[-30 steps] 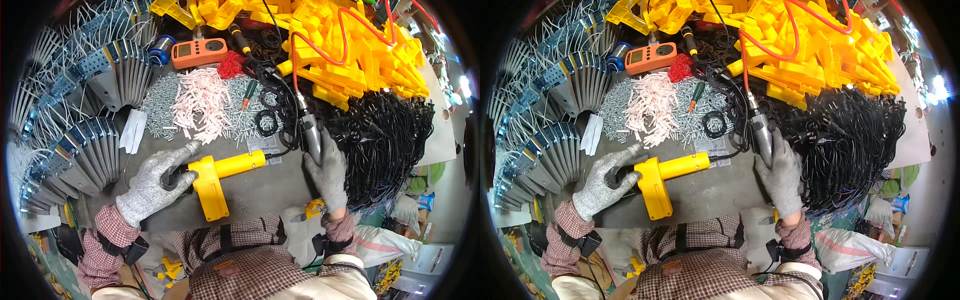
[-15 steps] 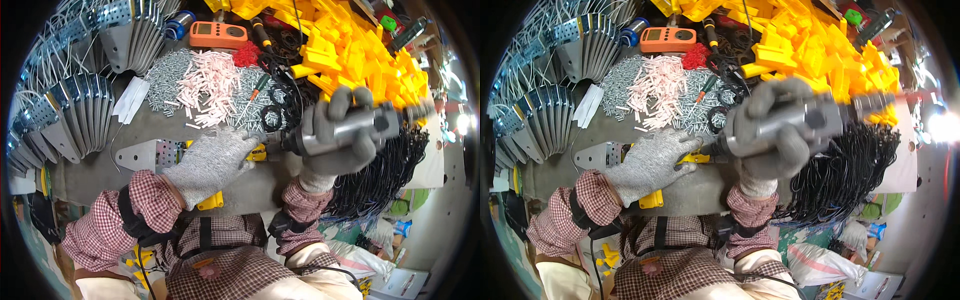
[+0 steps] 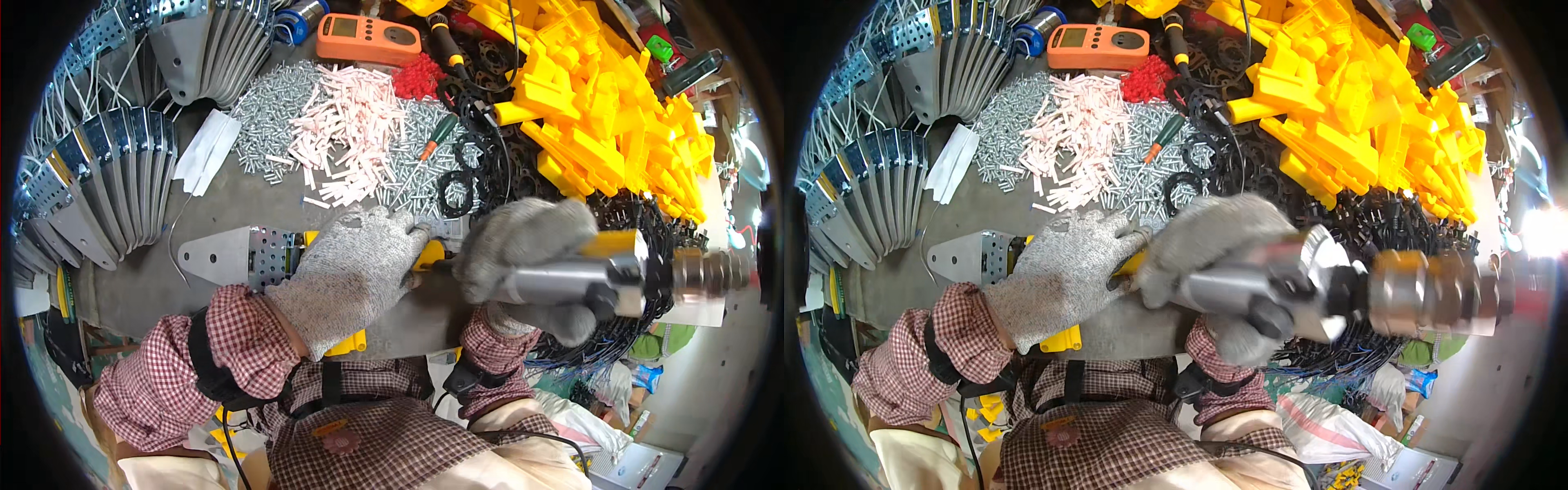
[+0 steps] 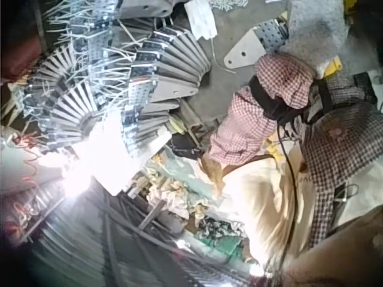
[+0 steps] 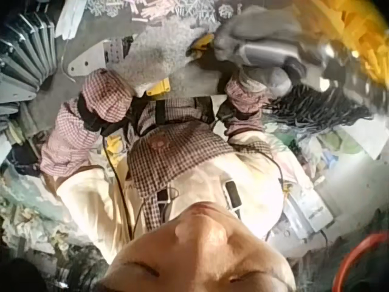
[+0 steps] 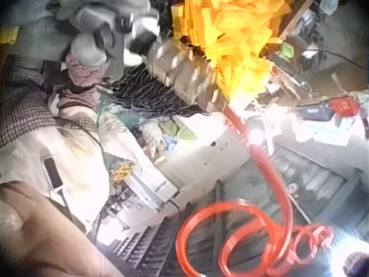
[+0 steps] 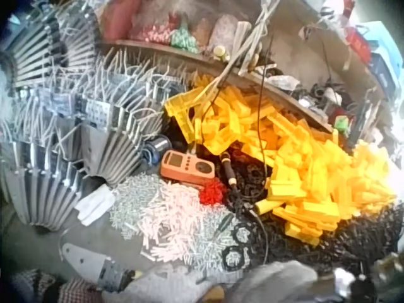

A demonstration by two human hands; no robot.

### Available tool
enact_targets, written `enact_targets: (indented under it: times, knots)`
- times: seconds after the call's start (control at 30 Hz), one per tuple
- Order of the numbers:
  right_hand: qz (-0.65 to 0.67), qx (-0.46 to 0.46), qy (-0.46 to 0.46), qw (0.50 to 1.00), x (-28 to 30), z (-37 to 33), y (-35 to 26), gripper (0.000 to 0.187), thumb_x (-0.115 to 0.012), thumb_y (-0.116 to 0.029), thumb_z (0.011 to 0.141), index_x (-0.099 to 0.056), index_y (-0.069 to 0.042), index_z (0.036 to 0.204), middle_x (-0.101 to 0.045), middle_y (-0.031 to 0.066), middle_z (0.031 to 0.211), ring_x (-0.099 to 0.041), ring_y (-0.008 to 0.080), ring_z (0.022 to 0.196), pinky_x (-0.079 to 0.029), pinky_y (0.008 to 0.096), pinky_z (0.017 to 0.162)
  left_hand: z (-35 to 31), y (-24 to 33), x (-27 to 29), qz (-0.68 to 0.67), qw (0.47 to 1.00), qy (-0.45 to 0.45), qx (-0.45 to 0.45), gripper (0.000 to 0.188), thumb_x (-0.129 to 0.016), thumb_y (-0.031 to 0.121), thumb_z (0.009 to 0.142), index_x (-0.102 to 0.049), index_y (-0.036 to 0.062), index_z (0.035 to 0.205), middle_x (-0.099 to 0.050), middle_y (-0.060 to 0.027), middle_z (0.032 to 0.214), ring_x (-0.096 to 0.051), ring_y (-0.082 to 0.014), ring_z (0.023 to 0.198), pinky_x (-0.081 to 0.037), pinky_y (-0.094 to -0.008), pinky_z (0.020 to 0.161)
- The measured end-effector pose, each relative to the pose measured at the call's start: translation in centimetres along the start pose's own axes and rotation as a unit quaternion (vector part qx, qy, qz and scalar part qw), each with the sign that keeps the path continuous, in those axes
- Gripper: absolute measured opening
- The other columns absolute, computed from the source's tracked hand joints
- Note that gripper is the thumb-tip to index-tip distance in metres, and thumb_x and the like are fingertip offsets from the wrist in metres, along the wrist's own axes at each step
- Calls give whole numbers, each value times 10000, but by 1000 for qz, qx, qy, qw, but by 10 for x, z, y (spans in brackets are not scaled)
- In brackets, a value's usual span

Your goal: The recorder is assembling electronic components by wiring, soldering, and fastening them into yellow plastic housings and metal frames.

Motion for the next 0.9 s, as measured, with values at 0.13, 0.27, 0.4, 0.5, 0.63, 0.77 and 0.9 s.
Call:
enact_targets:
  times: [0.13, 0.27, 0.4, 0.5, 0.63, 0.77, 0.9]
  knots:
    - [7, 8, -6, 1000, 19, -4, -8, 619, -726, -462, 858, -513, -54, 1271, -670, 102, 1187, -592, 194, 513, -477, 298, 402, 2, 2, -3, 14, 999, -30, 11, 542, -696, 338, 895, -576, 94, 1364, -630, -114, 1183, -606, -311, 1109, -517, -440, 941]
    - [325, 151, 280, 891, 36, -27, 2, 685, -736, -495, 799, -529, -112, 1327, -663, 26, 1218, -612, 156, 658, -502, 313, 519, 6, 0, -1, 21, 999, -23, 26, 546, -705, 354, 885, -582, 100, 1353, -635, -110, 1168, -607, -310, 1098, -526, -442, 919]
    - [300, 115, 348, 881, 33, -34, 4, 725, -764, -513, 758, -550, -114, 1324, -669, 8, 1192, -640, 144, 787, -540, 334, 634, 3, 1, -1, 22, 1000, -9, 17, 537, -709, 354, 880, -593, 99, 1339, -634, -108, 1132, -613, -304, 1060, -531, -439, 890]
    - [246, 103, 318, 910, 31, -28, 0, 701, -760, -513, 772, -559, -104, 1304, -670, 28, 1152, -647, 162, 775, -547, 341, 629, 5, 1, 1, 10, 1000, -16, 18, 535, -716, 347, 873, -601, 89, 1328, -631, -107, 1105, -618, -299, 1029, -530, -438, 872]
    - [212, 99, 300, 925, 31, -24, -3, 671, -756, -514, 791, -572, -91, 1278, -671, 54, 1099, -656, 185, 759, -556, 351, 623, 8, 1, -1, 16, 999, -27, 11, 534, -722, 335, 870, -609, 69, 1318, -629, -110, 1093, -624, -299, 1007, -524, -438, 869]
    - [193, 97, 289, 933, 30, -23, -4, 643, -752, -515, 810, -584, -77, 1251, -673, 80, 1046, -665, 208, 743, -565, 360, 616, 8, 0, -5, 13, 1000, -17, 9, 526, -721, 329, 872, -615, 41, 1300, -630, -114, 1091, -626, -300, 1004, -519, -439, 873]
    - [180, 91, 274, 940, 27, -19, -4, 618, -747, -516, 829, -596, -64, 1224, -674, 106, 992, -674, 231, 727, -574, 370, 610, 6, 2, -3, 6, 1000, -24, 12, 509, -726, 330, 867, -624, 23, 1261, -627, -115, 1094, -625, -303, 1003, -517, -441, 874]
Point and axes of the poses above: each hand's wrist, its own z-axis towards the middle knuckle, its own x-axis out of the back of the hand, y = z × x, the point moved 7 cm from there along z, towards the middle knuckle
